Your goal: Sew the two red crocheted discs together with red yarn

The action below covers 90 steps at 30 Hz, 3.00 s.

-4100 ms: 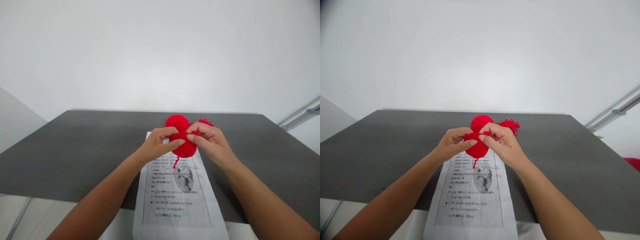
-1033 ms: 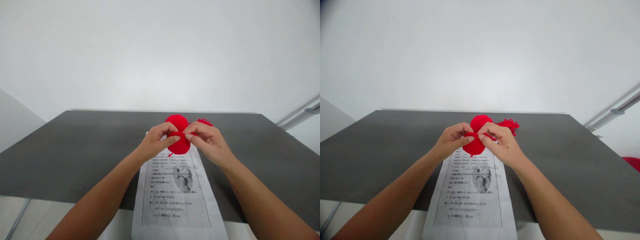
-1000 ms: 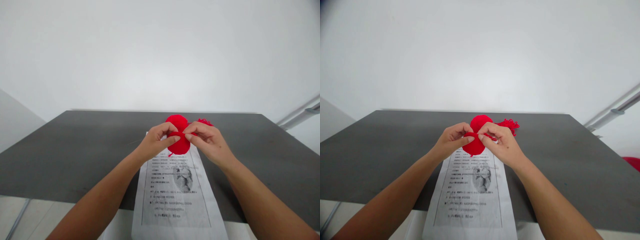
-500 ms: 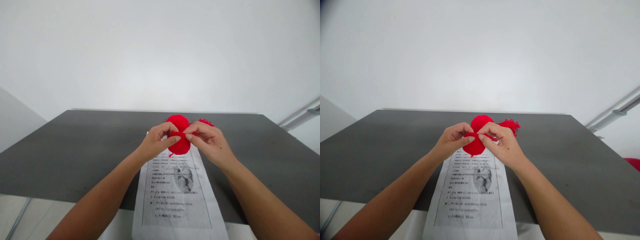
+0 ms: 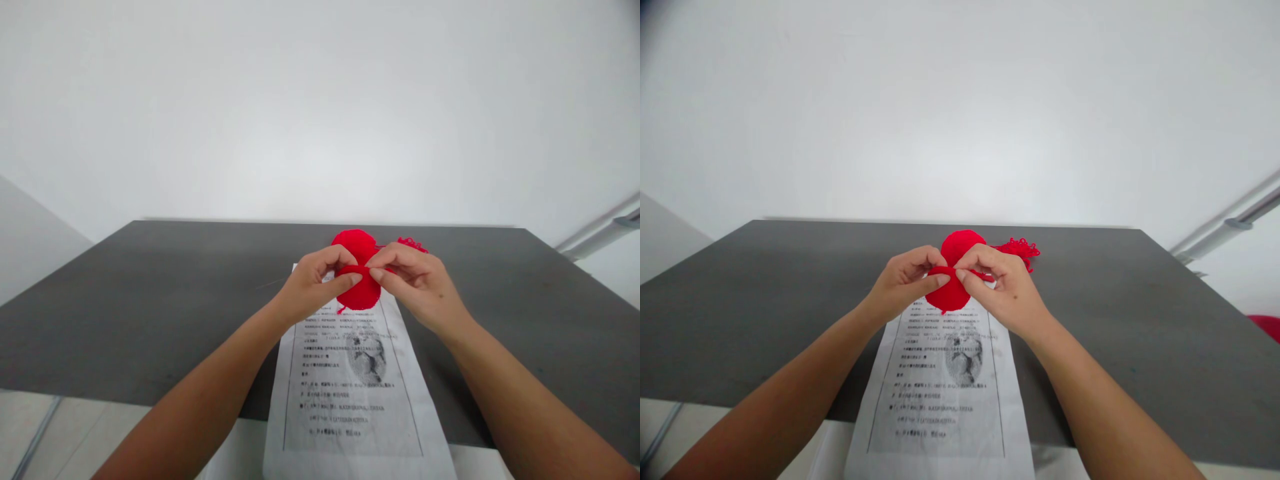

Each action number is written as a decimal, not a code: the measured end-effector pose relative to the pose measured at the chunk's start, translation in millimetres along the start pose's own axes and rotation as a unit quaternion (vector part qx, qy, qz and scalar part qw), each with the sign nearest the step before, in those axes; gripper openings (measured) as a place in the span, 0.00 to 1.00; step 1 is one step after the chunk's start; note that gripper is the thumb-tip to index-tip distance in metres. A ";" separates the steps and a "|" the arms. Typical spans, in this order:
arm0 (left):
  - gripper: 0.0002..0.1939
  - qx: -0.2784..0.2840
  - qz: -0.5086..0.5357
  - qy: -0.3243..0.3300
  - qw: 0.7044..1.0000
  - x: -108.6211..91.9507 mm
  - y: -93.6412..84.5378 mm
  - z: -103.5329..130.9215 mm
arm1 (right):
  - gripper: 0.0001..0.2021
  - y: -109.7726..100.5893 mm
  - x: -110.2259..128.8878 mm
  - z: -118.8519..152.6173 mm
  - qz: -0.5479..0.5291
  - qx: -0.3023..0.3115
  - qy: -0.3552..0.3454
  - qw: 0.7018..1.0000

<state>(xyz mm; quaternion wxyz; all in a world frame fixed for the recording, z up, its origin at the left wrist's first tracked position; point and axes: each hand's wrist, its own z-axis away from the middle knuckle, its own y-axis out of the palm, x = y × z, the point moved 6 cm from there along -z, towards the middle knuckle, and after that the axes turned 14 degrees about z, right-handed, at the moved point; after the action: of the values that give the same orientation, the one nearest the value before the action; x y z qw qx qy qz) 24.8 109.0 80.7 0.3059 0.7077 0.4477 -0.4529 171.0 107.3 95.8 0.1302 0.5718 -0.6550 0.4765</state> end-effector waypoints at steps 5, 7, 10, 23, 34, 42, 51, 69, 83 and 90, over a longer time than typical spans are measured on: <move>0.07 -0.005 -0.015 0.009 1.000 -2.6 -0.4 -0.5 | 0.05 0.7 0.9 -0.1 -0.010 -0.004 0.006 1.000; 0.07 -0.005 -0.025 0.008 1.000 -2.7 -0.3 -0.5 | 0.05 0.8 0.4 -0.2 -0.010 -0.005 0.011 1.000; 0.06 -0.004 -0.042 0.011 0.999 -2.9 0.1 -0.2 | 0.06 0.8 -0.6 -0.3 -0.005 -0.001 0.018 1.000; 0.06 -0.004 -0.071 0.020 0.997 -3.8 -0.2 0.6 | 0.06 1.4 -0.7 -0.8 0.008 0.000 0.009 1.000; 0.05 -0.006 -0.088 0.016 0.996 -6.3 1.5 -0.2 | 0.06 2.6 -0.8 -1.5 0.016 0.004 0.021 1.000; 0.07 -0.005 -0.074 0.001 0.997 -2.8 0.4 0.4 | 0.07 1.6 -1.1 -1.0 0.016 0.002 0.013 1.000; 0.05 -0.005 -0.101 0.015 0.995 -7.3 2.0 -0.1 | 0.05 2.8 2.1 -1.8 0.023 0.000 -0.005 1.000; 0.05 -0.025 -0.141 0.045 0.989 -10.7 0.4 -0.6 | 0.06 0.6 1.8 -1.9 0.048 -0.005 -0.005 0.999; 0.04 -0.028 -0.091 0.034 0.995 -6.4 -2.1 -0.9 | 0.06 -2.8 -1.8 0.3 0.054 -0.039 0.004 0.998; 0.04 -0.033 -0.127 0.049 0.990 -10.3 -2.3 0.3 | 0.04 1.7 -7.1 0.1 0.044 -0.022 0.012 0.999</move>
<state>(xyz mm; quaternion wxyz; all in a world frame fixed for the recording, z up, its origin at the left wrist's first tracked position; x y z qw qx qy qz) 20.7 106.0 90.0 0.2473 0.6558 0.5631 -0.4379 171.7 111.4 89.8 0.1297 0.5342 -0.6882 0.4735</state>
